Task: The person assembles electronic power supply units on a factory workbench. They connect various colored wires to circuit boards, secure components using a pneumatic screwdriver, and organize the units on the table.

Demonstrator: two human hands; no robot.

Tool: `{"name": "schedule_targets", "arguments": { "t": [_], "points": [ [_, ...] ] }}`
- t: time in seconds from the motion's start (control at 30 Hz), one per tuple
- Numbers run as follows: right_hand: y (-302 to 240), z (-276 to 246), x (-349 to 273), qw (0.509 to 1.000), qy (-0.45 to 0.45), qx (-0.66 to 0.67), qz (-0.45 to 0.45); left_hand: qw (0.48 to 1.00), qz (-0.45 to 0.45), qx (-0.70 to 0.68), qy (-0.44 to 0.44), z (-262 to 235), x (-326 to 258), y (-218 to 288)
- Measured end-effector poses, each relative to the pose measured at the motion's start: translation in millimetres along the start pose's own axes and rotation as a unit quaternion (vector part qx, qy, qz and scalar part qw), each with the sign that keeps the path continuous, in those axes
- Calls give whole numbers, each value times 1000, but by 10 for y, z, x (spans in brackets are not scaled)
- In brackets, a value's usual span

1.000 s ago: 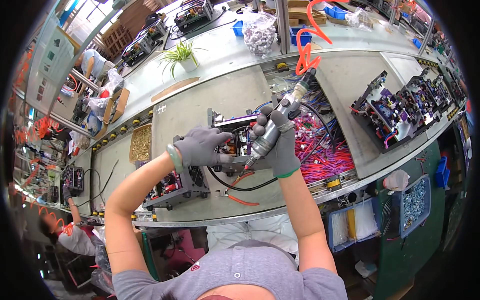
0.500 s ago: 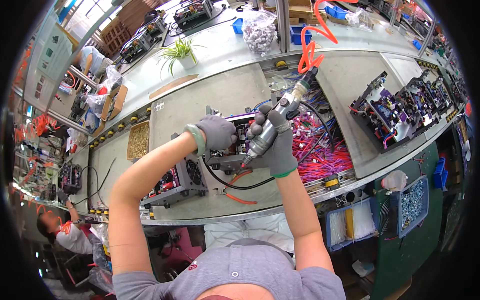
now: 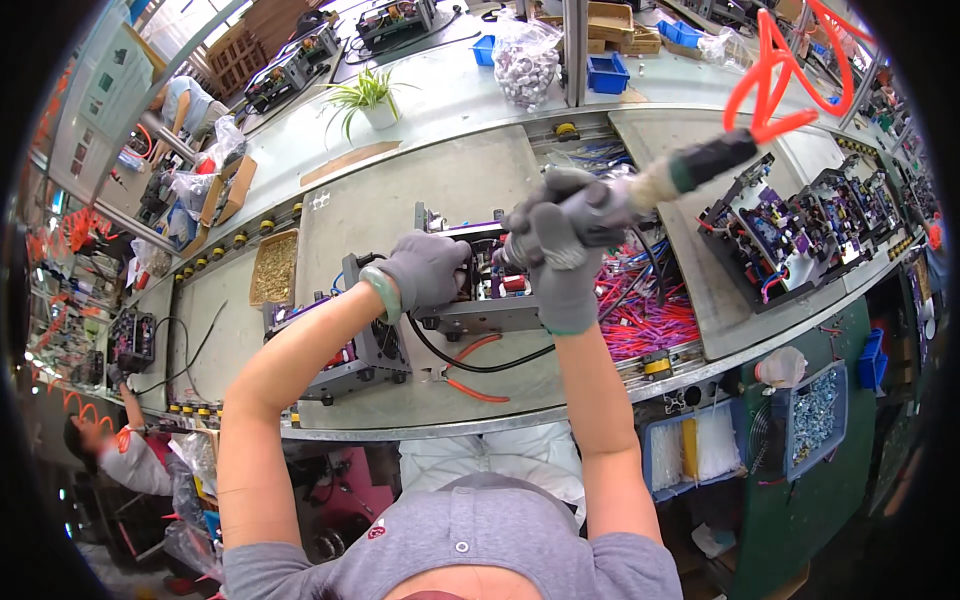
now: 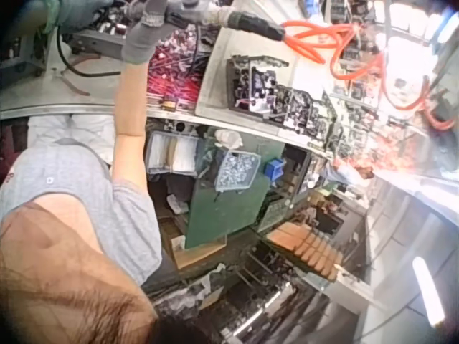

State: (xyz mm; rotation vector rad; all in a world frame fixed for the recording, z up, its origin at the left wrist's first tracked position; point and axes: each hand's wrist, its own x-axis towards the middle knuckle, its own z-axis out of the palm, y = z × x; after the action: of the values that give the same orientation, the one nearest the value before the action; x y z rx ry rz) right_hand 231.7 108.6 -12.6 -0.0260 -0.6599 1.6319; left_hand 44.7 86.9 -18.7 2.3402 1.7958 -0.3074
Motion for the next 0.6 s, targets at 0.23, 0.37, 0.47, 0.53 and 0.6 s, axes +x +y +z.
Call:
{"name": "schedule_targets", "arguments": {
  "t": [0.23,0.37,0.47,0.53,0.6],
  "points": [
    [379,-73,272,976,67,-204,-30,998,-10,56,-20,-29,43,91],
    [437,-66,261,971,76,-225,-12,1000,-3,30,6,-27,2,80],
    [498,-57,248,962,64,-265,-17,999,2,27,25,79,6,18],
    [609,-218,266,948,25,-311,-53,997,4,11,78,120,-24,39],
    [661,-159,251,949,-5,-300,-93,992,5,-18,123,174,-23,32]
  ]
}}
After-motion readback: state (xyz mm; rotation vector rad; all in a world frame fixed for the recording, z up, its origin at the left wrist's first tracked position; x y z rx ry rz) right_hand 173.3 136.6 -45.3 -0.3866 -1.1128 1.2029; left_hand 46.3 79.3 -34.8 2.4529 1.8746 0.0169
